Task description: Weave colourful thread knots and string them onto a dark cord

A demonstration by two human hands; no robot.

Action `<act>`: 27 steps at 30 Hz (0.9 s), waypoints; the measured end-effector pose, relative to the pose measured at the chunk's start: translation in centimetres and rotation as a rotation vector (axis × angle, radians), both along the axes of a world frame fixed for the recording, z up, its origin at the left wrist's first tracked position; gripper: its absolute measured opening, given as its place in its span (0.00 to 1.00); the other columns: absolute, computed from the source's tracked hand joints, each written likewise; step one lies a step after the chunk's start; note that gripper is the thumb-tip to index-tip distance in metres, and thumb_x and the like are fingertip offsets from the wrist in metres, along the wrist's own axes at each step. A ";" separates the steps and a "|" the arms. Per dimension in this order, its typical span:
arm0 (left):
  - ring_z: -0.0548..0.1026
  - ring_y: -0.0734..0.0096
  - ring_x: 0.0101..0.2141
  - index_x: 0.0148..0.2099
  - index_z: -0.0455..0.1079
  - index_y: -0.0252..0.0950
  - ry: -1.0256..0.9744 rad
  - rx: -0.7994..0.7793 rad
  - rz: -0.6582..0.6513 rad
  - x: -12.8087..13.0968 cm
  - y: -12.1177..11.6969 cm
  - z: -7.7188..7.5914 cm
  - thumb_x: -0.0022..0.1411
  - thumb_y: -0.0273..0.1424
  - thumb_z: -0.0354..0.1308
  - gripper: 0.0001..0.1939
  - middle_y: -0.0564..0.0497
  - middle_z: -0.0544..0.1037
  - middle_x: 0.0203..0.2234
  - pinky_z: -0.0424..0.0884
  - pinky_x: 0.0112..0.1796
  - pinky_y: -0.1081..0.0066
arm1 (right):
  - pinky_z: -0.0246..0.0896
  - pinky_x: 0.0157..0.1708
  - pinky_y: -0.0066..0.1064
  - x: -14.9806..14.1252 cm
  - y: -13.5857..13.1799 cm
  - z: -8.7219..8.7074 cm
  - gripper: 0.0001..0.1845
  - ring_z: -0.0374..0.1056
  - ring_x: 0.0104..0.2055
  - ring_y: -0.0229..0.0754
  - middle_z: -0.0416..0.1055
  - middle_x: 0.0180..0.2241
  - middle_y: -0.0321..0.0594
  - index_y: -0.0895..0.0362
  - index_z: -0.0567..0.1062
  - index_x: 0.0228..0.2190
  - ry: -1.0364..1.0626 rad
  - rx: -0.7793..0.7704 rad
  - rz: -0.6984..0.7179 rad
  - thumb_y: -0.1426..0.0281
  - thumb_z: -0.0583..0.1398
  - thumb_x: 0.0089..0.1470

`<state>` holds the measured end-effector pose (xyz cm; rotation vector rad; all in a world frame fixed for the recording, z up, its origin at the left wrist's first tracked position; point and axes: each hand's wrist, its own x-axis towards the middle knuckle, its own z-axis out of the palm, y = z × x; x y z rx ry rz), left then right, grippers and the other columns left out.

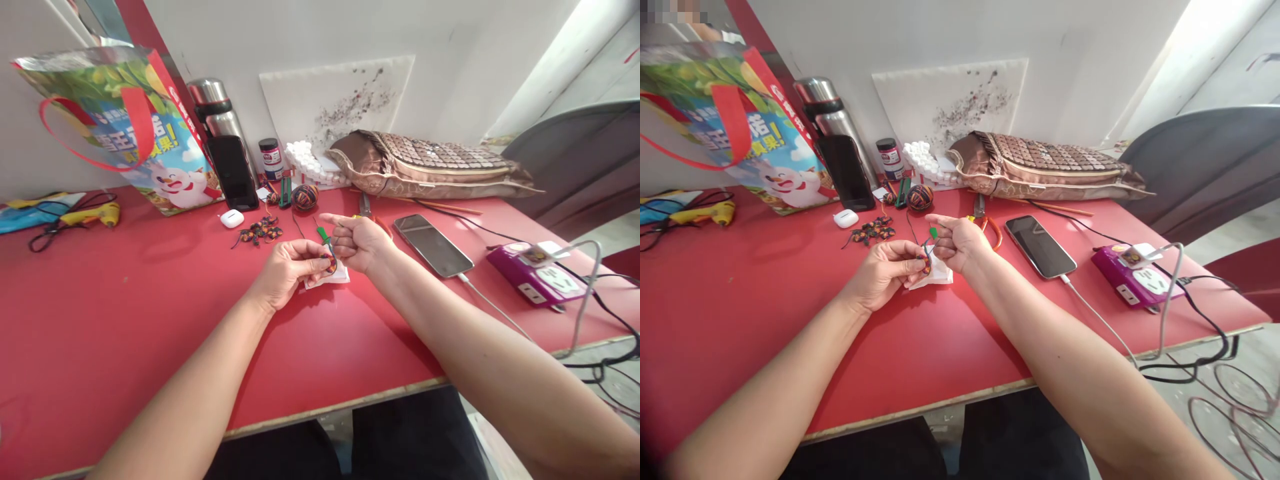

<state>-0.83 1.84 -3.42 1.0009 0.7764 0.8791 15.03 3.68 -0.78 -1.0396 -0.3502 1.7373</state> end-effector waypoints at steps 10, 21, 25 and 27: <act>0.69 0.81 0.17 0.32 0.82 0.29 -0.134 -0.013 0.193 -1.4 1.6 0.1 0.39 0.25 0.82 0.16 0.51 0.79 0.21 0.63 0.18 0.79 | 0.47 0.21 0.25 1.7 0.0 -1.3 0.13 0.53 0.21 0.30 0.60 0.18 0.29 0.60 0.75 0.23 -0.703 0.563 0.349 0.69 0.67 0.57; 0.70 0.83 0.19 0.32 0.82 0.27 -0.265 -0.138 0.105 -1.5 1.4 0.3 0.46 0.21 0.78 0.10 0.48 0.79 0.23 0.66 0.21 0.82 | 0.42 0.22 0.26 0.5 -0.6 -1.3 0.25 0.47 0.20 0.29 0.55 0.16 0.28 0.56 0.64 0.14 -0.315 0.548 0.389 0.61 0.73 0.42; 0.70 0.83 0.19 0.33 0.82 0.28 -0.302 -0.141 -0.014 -1.4 0.7 1.2 0.42 0.24 0.82 0.16 0.47 0.80 0.24 0.66 0.20 0.83 | 0.37 0.18 0.24 -0.6 -1.0 -0.7 0.21 0.41 0.17 0.27 0.51 0.15 0.27 0.55 0.59 0.13 -0.017 0.329 0.357 0.71 0.66 0.44; 0.70 0.83 0.18 0.32 0.82 0.29 -0.274 -0.127 -0.022 -1.3 0.5 1.5 0.40 0.26 0.83 0.17 0.47 0.80 0.23 0.66 0.19 0.82 | 0.34 0.16 0.23 -1.1 -1.1 -0.3 0.21 0.37 0.16 0.27 0.47 0.13 0.26 0.54 0.56 0.12 0.020 0.220 0.316 0.75 0.62 0.44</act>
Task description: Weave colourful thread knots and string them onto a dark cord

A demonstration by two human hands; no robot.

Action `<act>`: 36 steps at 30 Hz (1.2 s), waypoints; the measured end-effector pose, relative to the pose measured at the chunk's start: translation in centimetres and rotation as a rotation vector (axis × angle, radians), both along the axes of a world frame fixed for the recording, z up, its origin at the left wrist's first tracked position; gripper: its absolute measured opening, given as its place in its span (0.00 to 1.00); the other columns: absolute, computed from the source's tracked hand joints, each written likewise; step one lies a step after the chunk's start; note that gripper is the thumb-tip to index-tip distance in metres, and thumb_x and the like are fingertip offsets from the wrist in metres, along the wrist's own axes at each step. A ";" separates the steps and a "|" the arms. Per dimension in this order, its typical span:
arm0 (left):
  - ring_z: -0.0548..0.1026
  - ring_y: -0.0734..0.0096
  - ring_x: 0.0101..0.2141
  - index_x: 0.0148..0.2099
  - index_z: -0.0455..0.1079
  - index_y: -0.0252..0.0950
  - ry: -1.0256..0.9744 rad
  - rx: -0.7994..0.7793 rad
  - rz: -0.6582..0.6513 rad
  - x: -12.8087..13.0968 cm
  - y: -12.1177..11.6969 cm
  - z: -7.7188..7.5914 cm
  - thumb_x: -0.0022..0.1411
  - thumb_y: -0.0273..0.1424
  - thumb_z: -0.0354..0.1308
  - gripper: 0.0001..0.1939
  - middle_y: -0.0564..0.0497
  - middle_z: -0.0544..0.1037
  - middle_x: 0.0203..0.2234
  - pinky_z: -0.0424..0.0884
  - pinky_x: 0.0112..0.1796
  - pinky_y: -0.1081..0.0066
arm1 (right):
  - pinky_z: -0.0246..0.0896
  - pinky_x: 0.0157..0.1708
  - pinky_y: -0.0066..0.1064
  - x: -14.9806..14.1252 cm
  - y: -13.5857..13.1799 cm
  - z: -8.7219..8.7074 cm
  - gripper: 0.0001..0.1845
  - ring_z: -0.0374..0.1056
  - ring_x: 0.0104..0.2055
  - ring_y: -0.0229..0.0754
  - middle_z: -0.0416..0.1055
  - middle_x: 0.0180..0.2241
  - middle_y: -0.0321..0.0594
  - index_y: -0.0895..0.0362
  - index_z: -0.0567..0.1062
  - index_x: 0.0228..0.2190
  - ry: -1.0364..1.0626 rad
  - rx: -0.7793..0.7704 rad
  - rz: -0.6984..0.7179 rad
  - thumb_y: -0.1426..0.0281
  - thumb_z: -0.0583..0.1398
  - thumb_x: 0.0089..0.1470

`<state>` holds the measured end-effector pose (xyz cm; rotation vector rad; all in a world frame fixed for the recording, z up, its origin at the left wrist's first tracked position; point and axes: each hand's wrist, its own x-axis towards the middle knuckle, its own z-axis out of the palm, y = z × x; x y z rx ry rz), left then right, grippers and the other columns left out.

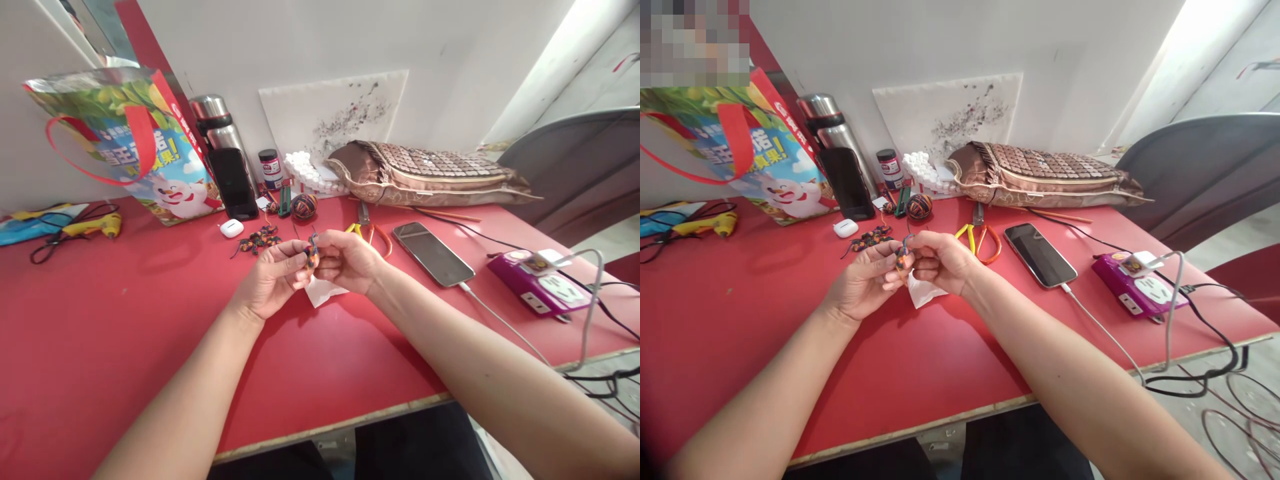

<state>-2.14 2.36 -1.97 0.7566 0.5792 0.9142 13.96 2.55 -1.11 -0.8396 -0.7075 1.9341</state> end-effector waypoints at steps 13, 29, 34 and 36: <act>0.69 0.81 0.17 0.30 0.80 0.29 0.063 0.041 0.013 0.2 0.0 -0.7 0.43 0.28 0.83 0.15 0.50 0.76 0.19 0.66 0.19 0.81 | 0.36 0.13 0.21 -0.8 0.7 -1.5 0.23 0.40 0.16 0.27 0.49 0.14 0.25 0.53 0.56 0.17 -0.132 -0.080 -0.156 0.79 0.66 0.44; 0.80 0.75 0.23 0.32 0.83 0.29 0.156 0.012 0.262 0.1 1.1 -1.3 0.41 0.29 0.83 0.16 0.46 0.84 0.25 0.78 0.27 0.79 | 0.56 0.27 0.26 2.3 2.0 -1.7 0.24 0.58 0.24 0.31 0.62 0.22 0.28 0.60 0.80 0.31 -0.262 0.330 -0.095 0.52 0.74 0.47; 0.79 0.76 0.23 0.30 0.81 0.26 0.131 -0.144 0.281 0.1 1.2 -1.0 0.52 0.20 0.75 0.05 0.47 0.81 0.23 0.78 0.26 0.81 | 0.58 0.29 0.28 2.3 2.0 -1.8 0.23 0.65 0.27 0.33 0.75 0.26 0.34 0.60 0.81 0.29 -0.305 0.342 -0.039 0.62 0.80 0.33; 0.77 0.78 0.21 0.28 0.80 0.25 0.117 -0.226 0.273 0.3 1.0 -0.6 0.58 0.16 0.68 0.06 0.48 0.79 0.21 0.75 0.22 0.82 | 0.60 0.30 0.28 2.4 2.0 -2.0 0.23 0.68 0.27 0.33 0.76 0.25 0.33 0.59 0.80 0.28 -0.244 0.313 -0.015 0.64 0.81 0.30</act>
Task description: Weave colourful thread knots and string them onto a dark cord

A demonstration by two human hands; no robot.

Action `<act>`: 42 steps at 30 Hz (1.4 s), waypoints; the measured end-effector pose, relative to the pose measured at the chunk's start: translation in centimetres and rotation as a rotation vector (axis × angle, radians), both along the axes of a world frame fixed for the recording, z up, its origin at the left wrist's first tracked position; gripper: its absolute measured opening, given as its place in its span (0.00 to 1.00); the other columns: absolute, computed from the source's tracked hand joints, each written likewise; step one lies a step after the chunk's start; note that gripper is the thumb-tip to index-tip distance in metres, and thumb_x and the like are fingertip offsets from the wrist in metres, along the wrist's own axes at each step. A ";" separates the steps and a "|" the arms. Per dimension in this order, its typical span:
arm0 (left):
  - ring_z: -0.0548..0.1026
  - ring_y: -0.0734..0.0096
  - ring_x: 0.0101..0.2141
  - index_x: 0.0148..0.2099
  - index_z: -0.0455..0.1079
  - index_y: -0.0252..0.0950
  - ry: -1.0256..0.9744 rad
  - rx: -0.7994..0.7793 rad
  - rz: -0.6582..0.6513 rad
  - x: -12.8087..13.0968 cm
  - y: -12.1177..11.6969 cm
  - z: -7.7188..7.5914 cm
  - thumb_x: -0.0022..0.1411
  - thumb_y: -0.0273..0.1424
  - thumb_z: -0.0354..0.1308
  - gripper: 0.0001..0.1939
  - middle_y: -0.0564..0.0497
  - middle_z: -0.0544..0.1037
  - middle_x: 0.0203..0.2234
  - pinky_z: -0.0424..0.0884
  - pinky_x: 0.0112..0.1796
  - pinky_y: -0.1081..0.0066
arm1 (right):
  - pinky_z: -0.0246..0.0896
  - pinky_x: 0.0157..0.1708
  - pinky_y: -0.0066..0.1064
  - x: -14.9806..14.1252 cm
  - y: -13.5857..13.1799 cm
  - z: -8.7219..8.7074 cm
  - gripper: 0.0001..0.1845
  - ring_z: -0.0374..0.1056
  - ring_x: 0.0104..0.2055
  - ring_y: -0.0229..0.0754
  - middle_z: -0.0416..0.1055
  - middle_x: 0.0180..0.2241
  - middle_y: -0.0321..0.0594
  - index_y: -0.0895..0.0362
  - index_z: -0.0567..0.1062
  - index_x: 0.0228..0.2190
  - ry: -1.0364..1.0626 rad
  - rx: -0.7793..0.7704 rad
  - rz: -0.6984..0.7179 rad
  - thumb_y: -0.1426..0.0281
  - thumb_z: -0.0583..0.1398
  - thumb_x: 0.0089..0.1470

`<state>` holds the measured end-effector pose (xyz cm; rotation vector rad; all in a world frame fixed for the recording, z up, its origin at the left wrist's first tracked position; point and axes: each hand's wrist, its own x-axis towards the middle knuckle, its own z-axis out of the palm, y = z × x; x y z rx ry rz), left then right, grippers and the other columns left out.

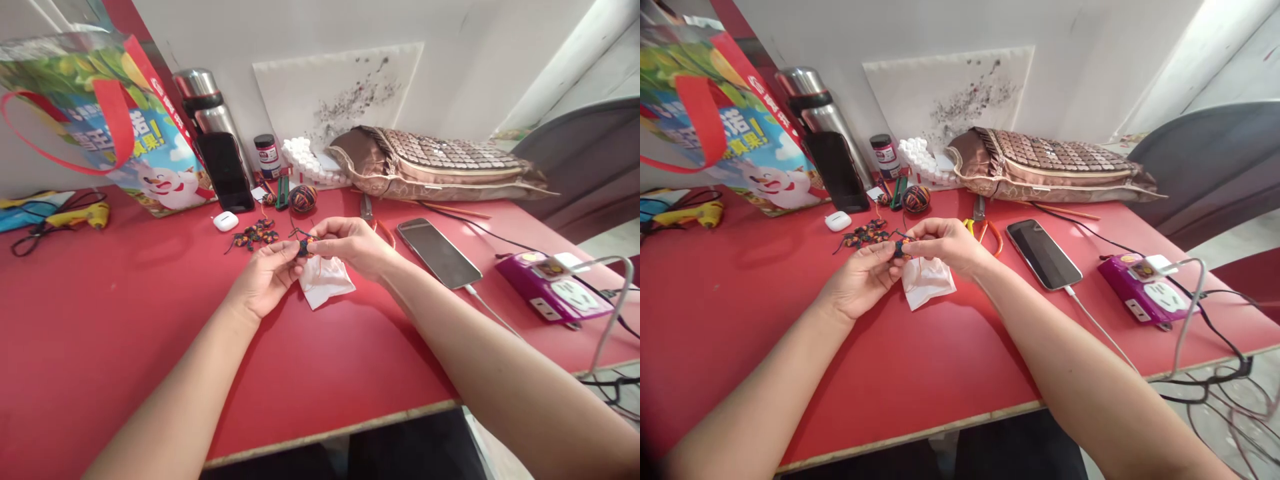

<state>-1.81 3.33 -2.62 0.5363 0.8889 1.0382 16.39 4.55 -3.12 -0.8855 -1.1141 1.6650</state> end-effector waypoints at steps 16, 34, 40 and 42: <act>0.74 0.79 0.20 0.27 0.79 0.27 -0.120 0.049 -0.014 0.2 -0.3 0.8 0.53 0.12 0.71 0.08 0.50 0.76 0.20 0.70 0.18 0.84 | 0.57 0.24 0.21 -0.6 -0.1 -1.6 0.16 0.51 0.20 0.27 0.65 0.19 0.27 0.60 0.78 0.28 0.374 -0.240 0.126 0.72 0.79 0.41; 0.74 0.80 0.22 0.29 0.79 0.28 -0.140 0.111 -0.062 0.0 -0.3 0.4 0.36 0.25 0.85 0.20 0.53 0.78 0.24 0.69 0.19 0.83 | 0.56 0.25 0.23 -0.4 -0.4 -1.0 0.16 0.46 0.20 0.29 0.54 0.15 0.24 0.57 0.74 0.25 0.313 -0.255 0.131 0.73 0.77 0.43; 0.71 0.84 0.20 0.29 0.80 0.30 -0.156 0.110 -0.107 0.0 -0.4 0.6 0.36 0.23 0.84 0.18 0.54 0.76 0.22 0.65 0.17 0.86 | 0.49 0.22 0.22 -0.6 -0.7 -0.6 0.19 0.44 0.19 0.26 0.58 0.16 0.23 0.58 0.74 0.25 0.304 -0.185 0.108 0.70 0.79 0.41; 0.70 0.85 0.20 0.28 0.79 0.29 -0.152 0.104 -0.111 -0.1 -0.4 0.6 0.36 0.23 0.84 0.18 0.55 0.75 0.21 0.64 0.16 0.86 | 0.45 0.21 0.22 -0.7 -0.8 -0.3 0.21 0.42 0.18 0.24 0.61 0.18 0.23 0.59 0.73 0.25 0.316 -0.171 0.098 0.70 0.79 0.38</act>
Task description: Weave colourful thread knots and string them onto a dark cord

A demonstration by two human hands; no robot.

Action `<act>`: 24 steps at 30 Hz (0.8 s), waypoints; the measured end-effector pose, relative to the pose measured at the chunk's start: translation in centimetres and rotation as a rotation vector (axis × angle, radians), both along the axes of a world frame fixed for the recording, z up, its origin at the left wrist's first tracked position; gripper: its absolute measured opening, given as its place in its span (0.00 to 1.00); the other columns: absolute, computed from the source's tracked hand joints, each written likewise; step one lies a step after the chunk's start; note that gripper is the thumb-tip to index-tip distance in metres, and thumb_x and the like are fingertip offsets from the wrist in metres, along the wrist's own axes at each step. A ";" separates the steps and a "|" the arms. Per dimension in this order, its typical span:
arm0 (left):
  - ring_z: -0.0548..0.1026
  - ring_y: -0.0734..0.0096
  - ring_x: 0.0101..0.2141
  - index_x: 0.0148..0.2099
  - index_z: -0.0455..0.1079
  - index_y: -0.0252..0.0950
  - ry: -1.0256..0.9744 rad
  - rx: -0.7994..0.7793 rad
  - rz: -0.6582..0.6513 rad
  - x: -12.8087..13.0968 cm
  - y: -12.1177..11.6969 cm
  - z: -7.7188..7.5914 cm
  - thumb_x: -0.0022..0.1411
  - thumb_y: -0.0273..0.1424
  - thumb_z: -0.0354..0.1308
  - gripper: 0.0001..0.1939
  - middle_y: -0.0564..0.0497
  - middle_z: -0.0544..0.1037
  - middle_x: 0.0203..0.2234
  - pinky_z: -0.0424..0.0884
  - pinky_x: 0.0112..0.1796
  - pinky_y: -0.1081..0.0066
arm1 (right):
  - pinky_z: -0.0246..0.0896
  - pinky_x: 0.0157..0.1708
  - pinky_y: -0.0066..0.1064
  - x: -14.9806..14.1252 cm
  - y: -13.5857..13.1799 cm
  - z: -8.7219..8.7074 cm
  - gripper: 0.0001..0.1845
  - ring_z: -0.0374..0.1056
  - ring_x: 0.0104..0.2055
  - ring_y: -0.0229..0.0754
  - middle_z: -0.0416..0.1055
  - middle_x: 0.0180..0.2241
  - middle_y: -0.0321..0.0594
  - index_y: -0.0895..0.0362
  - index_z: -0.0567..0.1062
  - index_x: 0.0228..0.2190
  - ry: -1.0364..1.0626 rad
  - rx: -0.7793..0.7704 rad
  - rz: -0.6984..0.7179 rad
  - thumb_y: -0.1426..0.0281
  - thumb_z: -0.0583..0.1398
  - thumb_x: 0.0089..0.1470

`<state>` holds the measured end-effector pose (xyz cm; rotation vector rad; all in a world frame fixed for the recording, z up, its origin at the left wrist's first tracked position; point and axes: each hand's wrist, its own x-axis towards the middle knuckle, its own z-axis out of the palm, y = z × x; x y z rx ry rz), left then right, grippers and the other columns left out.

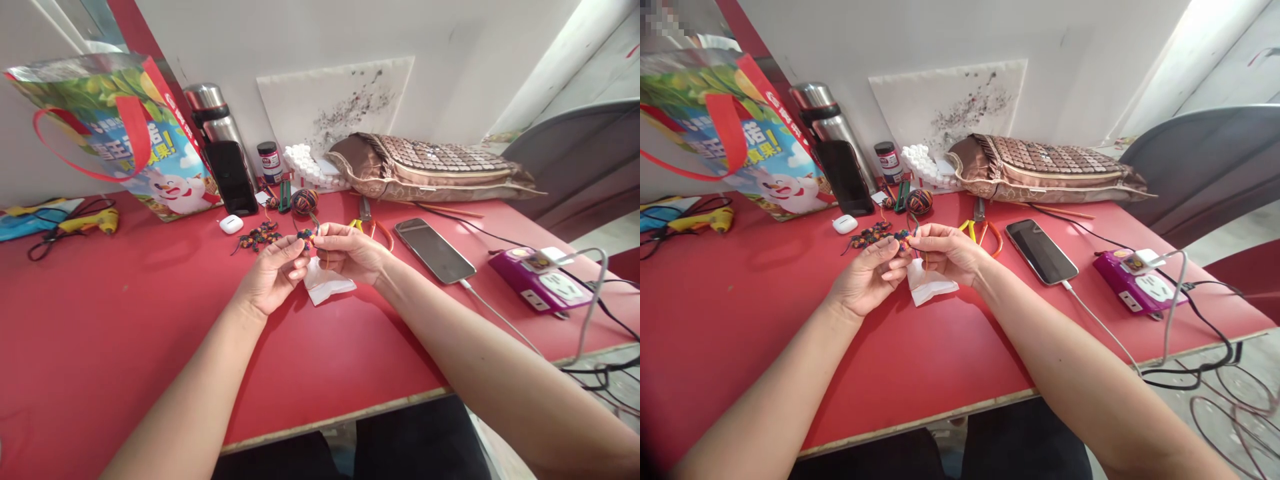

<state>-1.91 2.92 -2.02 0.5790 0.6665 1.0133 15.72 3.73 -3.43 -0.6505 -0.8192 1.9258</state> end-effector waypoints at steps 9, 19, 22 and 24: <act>0.66 0.85 0.19 0.30 0.79 0.29 -0.014 0.011 -0.019 -0.1 -0.1 -0.2 0.43 0.19 0.79 0.13 0.55 0.72 0.19 0.62 0.16 0.85 | 0.41 0.21 0.24 -0.3 -0.3 0.3 0.21 0.45 0.18 0.25 0.62 0.18 0.23 0.58 0.72 0.24 -0.054 -0.033 -0.002 0.72 0.78 0.34; 0.67 0.82 0.21 0.30 0.77 0.30 0.016 0.008 0.046 -0.2 0.2 -0.4 0.47 0.19 0.77 0.12 0.53 0.74 0.23 0.64 0.20 0.82 | 0.41 0.21 0.25 0.2 -0.2 0.7 0.21 0.47 0.19 0.27 0.57 0.18 0.23 0.58 0.74 0.28 -0.198 0.081 -0.009 0.63 0.78 0.40; 0.69 0.80 0.22 0.32 0.78 0.32 0.119 0.038 0.094 -0.2 0.4 -0.7 0.50 0.22 0.76 0.10 0.53 0.75 0.25 0.67 0.22 0.80 | 0.46 0.22 0.26 0.2 -0.4 0.9 0.22 0.53 0.20 0.28 0.61 0.18 0.28 0.59 0.74 0.25 -0.353 0.178 -0.003 0.61 0.77 0.41; 0.73 0.77 0.27 0.38 0.80 0.34 0.237 0.152 0.161 -0.2 0.3 -0.9 0.51 0.24 0.76 0.12 0.52 0.78 0.30 0.72 0.26 0.78 | 0.46 0.22 0.26 0.0 -0.5 0.9 0.22 0.54 0.21 0.29 0.62 0.18 0.30 0.59 0.72 0.21 -0.396 0.207 -0.004 0.61 0.77 0.41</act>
